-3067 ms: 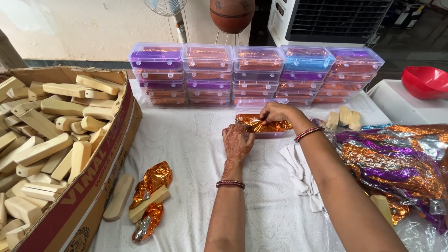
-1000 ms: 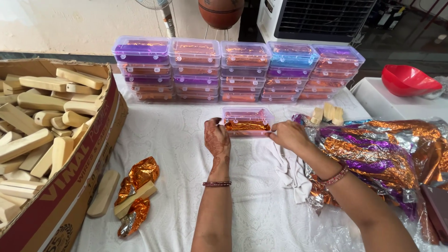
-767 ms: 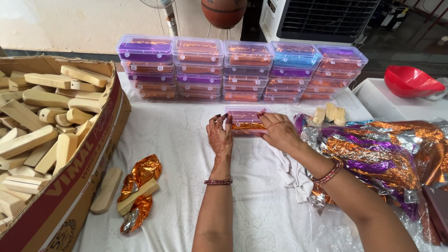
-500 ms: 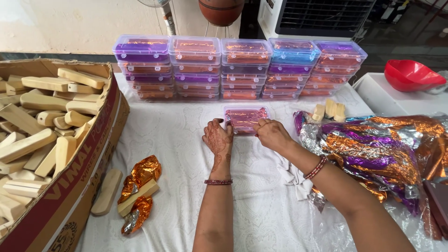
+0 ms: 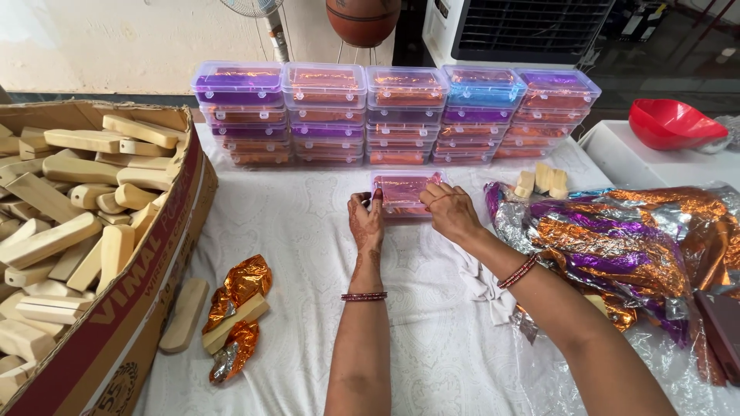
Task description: The person wipes a wooden block with a white cloth, then wraps blocks one at a time in orange foil wrappers, folding the foil around each block. The wrapped blocks are placed into small plastic storage boxes on the table.
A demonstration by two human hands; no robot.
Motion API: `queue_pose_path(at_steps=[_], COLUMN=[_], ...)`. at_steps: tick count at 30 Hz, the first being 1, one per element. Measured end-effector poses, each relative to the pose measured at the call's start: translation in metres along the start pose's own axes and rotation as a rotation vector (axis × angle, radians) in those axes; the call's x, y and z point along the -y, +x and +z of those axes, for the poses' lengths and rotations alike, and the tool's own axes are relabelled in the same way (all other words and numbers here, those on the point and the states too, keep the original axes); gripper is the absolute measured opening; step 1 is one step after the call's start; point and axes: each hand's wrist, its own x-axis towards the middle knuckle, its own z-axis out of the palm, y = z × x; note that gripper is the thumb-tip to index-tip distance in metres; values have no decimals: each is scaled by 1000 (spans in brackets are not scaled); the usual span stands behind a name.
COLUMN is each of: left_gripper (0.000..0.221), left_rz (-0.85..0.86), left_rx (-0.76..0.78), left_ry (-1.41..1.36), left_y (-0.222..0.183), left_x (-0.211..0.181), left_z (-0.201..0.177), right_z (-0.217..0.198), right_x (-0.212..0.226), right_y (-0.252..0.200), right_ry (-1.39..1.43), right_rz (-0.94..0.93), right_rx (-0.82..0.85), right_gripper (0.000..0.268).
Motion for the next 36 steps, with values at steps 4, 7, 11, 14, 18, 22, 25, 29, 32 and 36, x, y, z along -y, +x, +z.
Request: queue_pose_path(at_steps=[4,7,11,14,18,22,25,29,32,36], left_gripper=[49,43,36,35,47,53,52,49,46,42], left_rz=[-249,-330,-463,-316,-501,-409,-421,-410,-352,-303], left_rx=[21,-78,-88,-76,-84,-100,-85,-81,-66,-39], left_ry=[-449,-555,-760,-1138,-1092,-1069,-983,-697,-574,-499], left_y=[7,10,16,18,17,22,14,8,8,5], left_x=[7,9,30,38,37,57,36,22,29,26], left_z=[-1,-7,8,13,8,38,28,26,45,46], right_z=[-13,-43,-24,-53,-61,-98,-105,-65,-49,-7], right_x=[16,44,33,29,19,55,83,106,139,158], right_y=[3,0,-3,13,52,114,167,244,283,323], right_ry=[-112,-233,-575,-617,-392,-333,-422,-576,-486,-593], right_rz=[-95,-243,-403,-354,-278,-276,-306,-328,-339,-315], right_rx=[-12,-75,-264,-327,-383,-524,-559,-538,-520,-530], right_gripper=[27,31,31,19,17,23,31,39,55,63])
